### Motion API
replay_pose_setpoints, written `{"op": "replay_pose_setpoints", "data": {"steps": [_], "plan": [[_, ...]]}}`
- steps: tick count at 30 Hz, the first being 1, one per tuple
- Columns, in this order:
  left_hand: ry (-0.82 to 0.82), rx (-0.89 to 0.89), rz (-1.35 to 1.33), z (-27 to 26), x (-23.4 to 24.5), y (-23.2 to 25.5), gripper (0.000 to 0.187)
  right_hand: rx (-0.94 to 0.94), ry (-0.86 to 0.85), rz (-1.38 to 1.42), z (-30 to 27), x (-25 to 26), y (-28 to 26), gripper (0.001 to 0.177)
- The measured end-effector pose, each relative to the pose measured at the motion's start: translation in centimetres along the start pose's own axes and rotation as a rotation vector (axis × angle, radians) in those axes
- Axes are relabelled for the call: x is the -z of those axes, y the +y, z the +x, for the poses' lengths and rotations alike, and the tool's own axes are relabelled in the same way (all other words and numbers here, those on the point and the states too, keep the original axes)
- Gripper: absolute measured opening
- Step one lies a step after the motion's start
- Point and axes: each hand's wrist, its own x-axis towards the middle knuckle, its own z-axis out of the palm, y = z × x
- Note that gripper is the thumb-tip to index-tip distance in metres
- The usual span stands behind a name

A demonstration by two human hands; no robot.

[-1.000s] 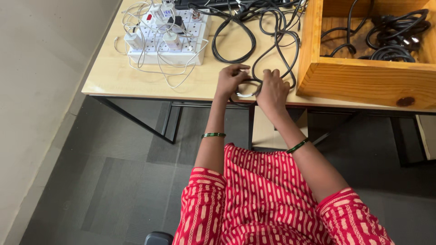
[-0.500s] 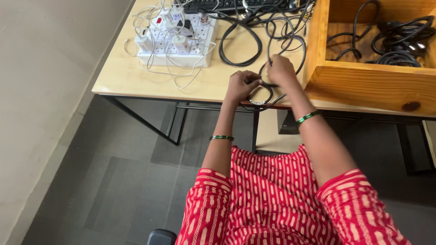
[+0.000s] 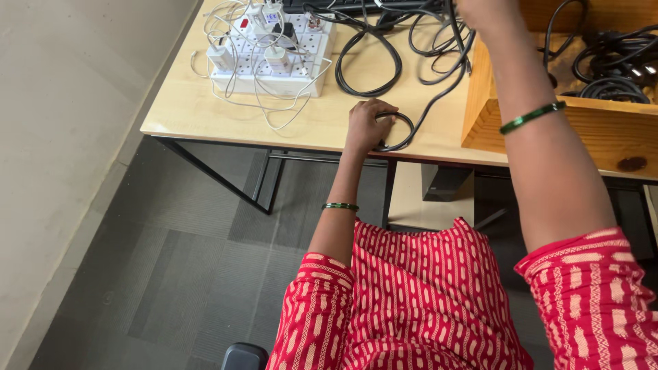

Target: The person coils black power cables by hand and places them into a wooden box on a desk.

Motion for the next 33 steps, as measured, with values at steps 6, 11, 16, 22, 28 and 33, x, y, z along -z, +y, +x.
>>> {"op": "replay_pose_setpoints", "data": {"steps": [6, 11, 16, 22, 28, 33], "plan": [[-0.023, 0.019, 0.033, 0.0, -0.1, -0.2, 0.018, -0.015, -0.027, -0.155, -2.6, -0.6, 0.8, 0.022], [-0.019, 0.043, 0.069, 0.2, -0.5, -0.4, 0.016, 0.033, -0.067, -0.364, -3.8, 0.0, 1.9, 0.026], [0.26, 0.048, 0.52, 1.2, -1.5, 0.3, 0.02, 0.44, 0.085, -0.873, -4.0, -0.9, 3.6, 0.052], [0.081, -0.223, 0.094, 3.4, -2.9, 4.3, 0.032, 0.098, -0.109, -0.547, -4.1, -1.0, 3.5, 0.045], [-0.335, 0.064, -0.446, 2.5, -7.6, 6.5, 0.031, 0.041, -0.088, 0.476, -2.2, -0.9, 4.5, 0.029], [-0.14, 0.112, -0.944, 2.5, -7.5, 2.3, 0.015, 0.318, 0.083, 0.288, -1.5, -1.4, 6.9, 0.032]]}}
